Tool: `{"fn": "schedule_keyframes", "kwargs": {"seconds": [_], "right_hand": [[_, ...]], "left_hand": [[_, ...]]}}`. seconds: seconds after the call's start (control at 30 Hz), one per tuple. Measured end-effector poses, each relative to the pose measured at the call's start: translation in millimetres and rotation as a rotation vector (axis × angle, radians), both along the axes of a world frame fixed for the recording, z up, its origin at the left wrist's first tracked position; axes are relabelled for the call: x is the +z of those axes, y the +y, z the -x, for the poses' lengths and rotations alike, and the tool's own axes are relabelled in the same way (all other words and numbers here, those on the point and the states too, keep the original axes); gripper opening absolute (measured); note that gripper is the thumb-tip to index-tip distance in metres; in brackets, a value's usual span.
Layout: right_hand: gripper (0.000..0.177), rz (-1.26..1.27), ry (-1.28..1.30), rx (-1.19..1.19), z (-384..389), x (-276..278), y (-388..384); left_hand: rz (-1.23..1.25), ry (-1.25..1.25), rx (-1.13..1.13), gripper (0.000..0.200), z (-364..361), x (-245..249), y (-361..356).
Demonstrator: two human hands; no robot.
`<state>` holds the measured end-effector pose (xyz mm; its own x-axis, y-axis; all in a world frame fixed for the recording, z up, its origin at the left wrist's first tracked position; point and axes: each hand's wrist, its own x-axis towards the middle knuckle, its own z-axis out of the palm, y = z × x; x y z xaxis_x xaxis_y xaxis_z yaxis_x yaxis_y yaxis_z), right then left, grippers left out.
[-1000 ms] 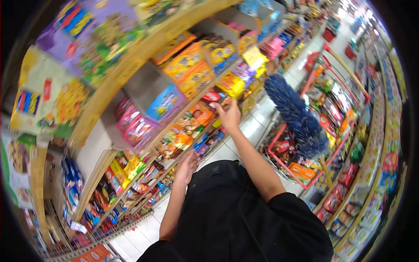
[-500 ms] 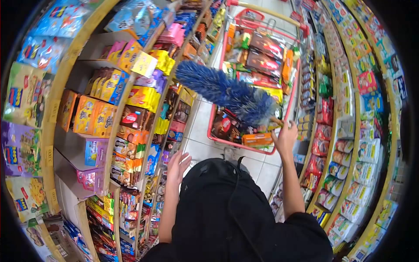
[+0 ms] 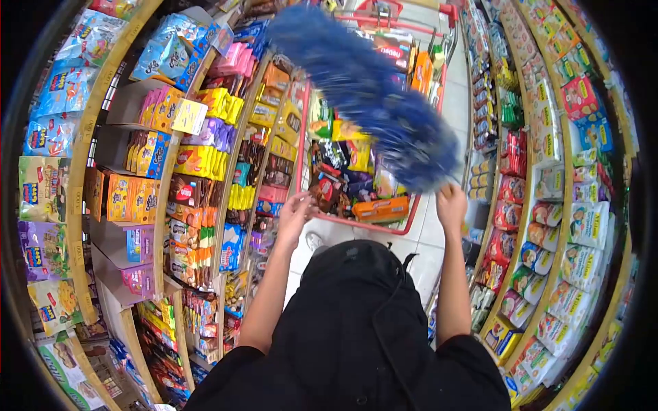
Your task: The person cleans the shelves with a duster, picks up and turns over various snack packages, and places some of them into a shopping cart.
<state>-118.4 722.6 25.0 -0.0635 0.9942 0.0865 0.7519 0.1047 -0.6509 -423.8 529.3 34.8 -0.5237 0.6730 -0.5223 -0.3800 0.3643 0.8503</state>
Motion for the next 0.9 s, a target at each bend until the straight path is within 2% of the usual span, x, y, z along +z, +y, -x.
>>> {"fn": "schedule_keyframes", "kwargs": {"seconds": [0.03, 0.07, 0.13, 0.2, 0.27, 0.33, 0.37, 0.4, 0.43, 0.47, 0.5, 0.53, 0.57, 0.67, 0.8, 0.9], "right_hand": [[0.021, -0.014, 0.064, -0.047, -16, -10, -4], [0.020, -0.019, 0.125, -0.090, -34, -25, -13], [0.019, 0.059, 0.077, -0.205, -75, -73, -35], [0.023, 0.052, -0.025, -0.301, -95, -89, -65], [0.028, 0.145, -0.126, -0.390, -139, -135, -105], [0.030, 0.352, -0.457, -0.331, -212, -222, -164], [0.033, 0.465, -0.512, -0.339, -210, -199, -189], [0.028, 0.009, -0.728, 0.077, -281, -290, -237], [0.024, 0.155, -0.872, 0.158, -296, -296, -270], [0.023, 0.375, -0.844, 0.170, -300, -283, -288], [0.022, 0.577, -0.776, 0.130, -298, -274, -299], [0.021, 0.703, -0.721, 0.086, -298, -269, -305], [0.021, 0.789, -0.665, 0.038, -292, -264, -305], [0.019, 0.952, -0.443, -0.139, -284, -261, -285], [0.020, 1.129, -0.012, -0.498, -270, -249, -252], [0.022, 1.188, 0.207, -0.681, -262, -241, -228]], "left_hand": [[-0.039, 0.007, -0.045, 0.031, -4, 0, 11], [-0.046, 0.132, -0.099, 0.031, -6, -8, 23], [-0.051, 0.379, -0.199, 0.031, -16, 20, 56], [-0.204, 0.525, -0.244, 0.031, -17, 17, 94], [-0.230, 0.606, -0.305, 0.033, -24, 40, 135], [-0.247, 0.950, -0.311, 0.038, -24, 33, 174], [-0.294, 1.161, -0.336, 0.042, -25, 37, 191], [-0.322, 1.377, -0.357, 0.047, -25, 41, 205], [-0.282, 1.485, -0.428, 0.051, -24, 41, 218], [-0.233, 1.585, -0.505, 0.055, -22, 39, 231], [-0.258, 1.677, -0.479, 0.056, -18, 34, 242], [-0.288, 1.766, -0.459, 0.057, -14, 28, 252], [-0.240, 1.754, -0.484, 0.055, -11, 24, 259], [-0.192, 1.739, -0.402, 0.055, -6, 1, 263], [-0.248, 1.896, -0.221, 0.049, -14, -4, 246], [-0.227, 1.788, -0.293, 0.050, -16, 0, 238]]}}
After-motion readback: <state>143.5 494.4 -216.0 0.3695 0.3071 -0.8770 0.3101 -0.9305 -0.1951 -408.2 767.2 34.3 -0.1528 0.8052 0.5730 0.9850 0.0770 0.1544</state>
